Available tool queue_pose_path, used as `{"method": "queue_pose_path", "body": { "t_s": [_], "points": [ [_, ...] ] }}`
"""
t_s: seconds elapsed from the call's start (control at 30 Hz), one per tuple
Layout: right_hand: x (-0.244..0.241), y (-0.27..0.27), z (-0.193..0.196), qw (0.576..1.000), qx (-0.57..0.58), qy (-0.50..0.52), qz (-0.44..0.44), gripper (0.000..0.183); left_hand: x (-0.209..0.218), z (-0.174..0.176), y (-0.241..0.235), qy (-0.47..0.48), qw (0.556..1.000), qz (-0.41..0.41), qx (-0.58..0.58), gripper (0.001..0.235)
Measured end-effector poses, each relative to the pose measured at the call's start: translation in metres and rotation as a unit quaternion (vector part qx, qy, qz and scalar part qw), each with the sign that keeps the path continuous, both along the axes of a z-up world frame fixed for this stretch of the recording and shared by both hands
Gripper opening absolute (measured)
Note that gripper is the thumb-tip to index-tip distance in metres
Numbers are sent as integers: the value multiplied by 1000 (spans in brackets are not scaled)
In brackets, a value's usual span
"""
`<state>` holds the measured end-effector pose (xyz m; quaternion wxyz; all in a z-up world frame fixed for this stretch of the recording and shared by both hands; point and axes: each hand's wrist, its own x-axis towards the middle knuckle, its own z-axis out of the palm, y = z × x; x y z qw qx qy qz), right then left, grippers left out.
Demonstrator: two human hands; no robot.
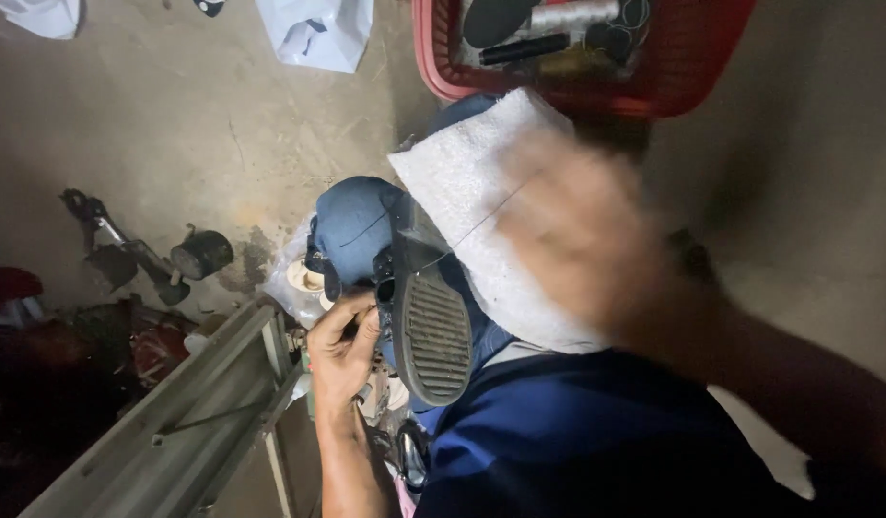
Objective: The person is sewing a black shoe with a needle and thread. They hold the shoe on their lap, which is covered by a white cloth, and repeatedly push the needle through the shoe's upper part while pulling the thread tight.
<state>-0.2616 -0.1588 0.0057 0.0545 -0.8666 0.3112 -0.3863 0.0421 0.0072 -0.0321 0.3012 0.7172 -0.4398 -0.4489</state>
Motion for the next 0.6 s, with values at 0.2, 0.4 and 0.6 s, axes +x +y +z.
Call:
{"method": "queue_pose_path", "body": {
  "t_s": [0.2, 0.4, 0.6],
  "points": [
    [24, 25, 6, 964, 212, 76, 144, 14, -25, 21, -11, -29, 999, -9, -30, 14],
    [2, 16, 32, 715, 635, -119, 267, 10, -51, 52, -34, -136, 983, -97, -73, 14],
    [25, 26, 20, 862, 494, -14, 111, 18, -44, 59, -45, -71, 983, -167, -22, 19]
  ]
}}
